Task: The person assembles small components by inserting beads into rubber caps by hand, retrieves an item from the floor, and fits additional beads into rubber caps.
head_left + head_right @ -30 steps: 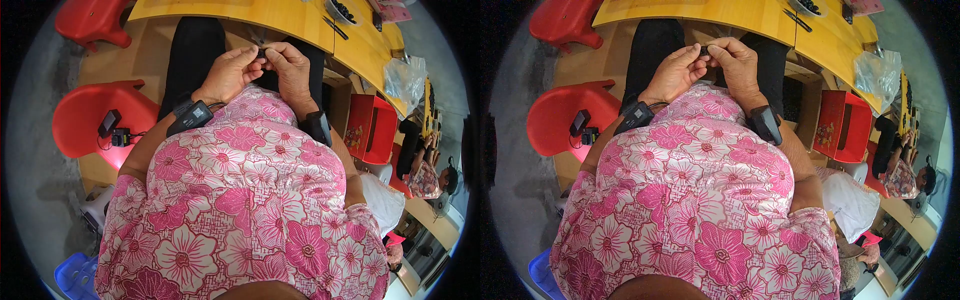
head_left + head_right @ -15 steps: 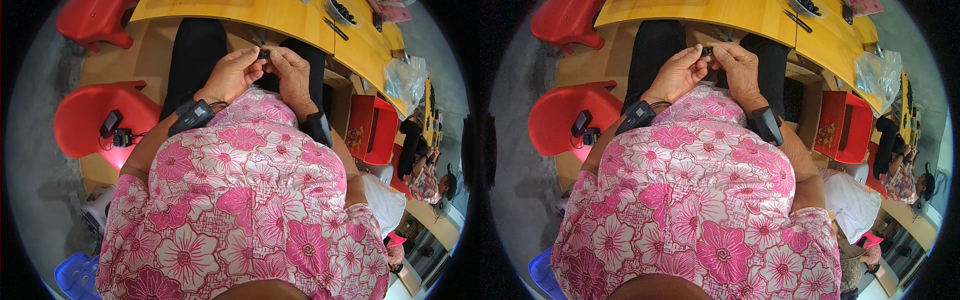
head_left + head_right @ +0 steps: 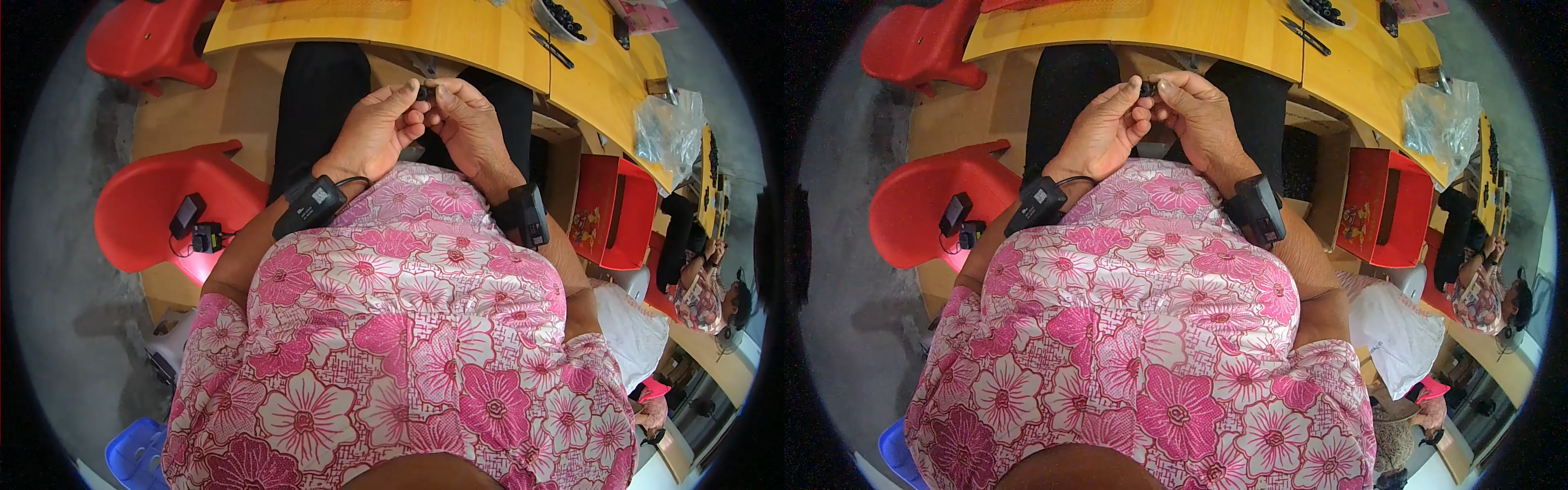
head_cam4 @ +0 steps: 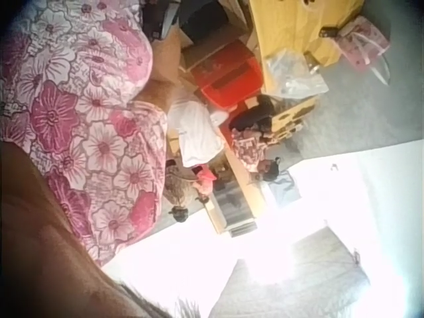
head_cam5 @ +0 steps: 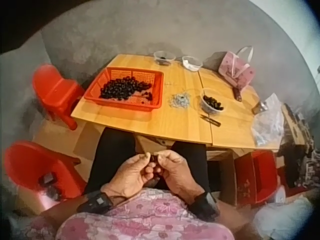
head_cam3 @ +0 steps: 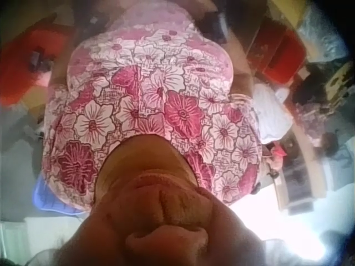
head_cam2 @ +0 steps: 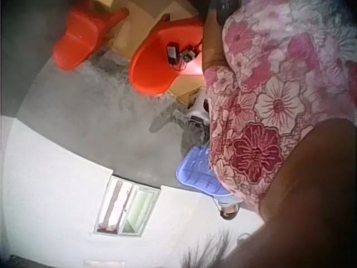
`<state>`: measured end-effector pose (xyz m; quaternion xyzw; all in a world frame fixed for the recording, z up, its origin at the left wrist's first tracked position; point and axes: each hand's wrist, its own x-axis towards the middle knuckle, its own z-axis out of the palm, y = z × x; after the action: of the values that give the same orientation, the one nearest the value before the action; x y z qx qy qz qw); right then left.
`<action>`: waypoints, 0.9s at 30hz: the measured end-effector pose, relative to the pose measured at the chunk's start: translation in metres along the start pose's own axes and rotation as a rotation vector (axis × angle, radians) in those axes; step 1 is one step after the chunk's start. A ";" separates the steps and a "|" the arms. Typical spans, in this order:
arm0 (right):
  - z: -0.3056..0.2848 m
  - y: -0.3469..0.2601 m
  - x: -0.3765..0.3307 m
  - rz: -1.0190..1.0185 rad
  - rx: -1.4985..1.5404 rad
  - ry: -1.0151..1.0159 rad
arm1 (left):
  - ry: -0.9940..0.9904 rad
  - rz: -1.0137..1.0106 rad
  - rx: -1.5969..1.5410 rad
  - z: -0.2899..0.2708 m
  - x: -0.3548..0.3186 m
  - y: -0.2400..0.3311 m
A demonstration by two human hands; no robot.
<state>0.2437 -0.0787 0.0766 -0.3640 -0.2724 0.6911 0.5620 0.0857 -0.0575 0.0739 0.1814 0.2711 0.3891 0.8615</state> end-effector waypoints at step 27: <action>0.031 -0.074 -0.002 -0.440 -0.791 -0.359 | -0.264 0.196 0.394 0.044 -0.004 0.051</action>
<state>0.2616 -0.0637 0.1540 -0.3582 -0.6774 0.4511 0.4575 0.0809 -0.0333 0.1367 0.4203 0.2081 0.3833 0.7957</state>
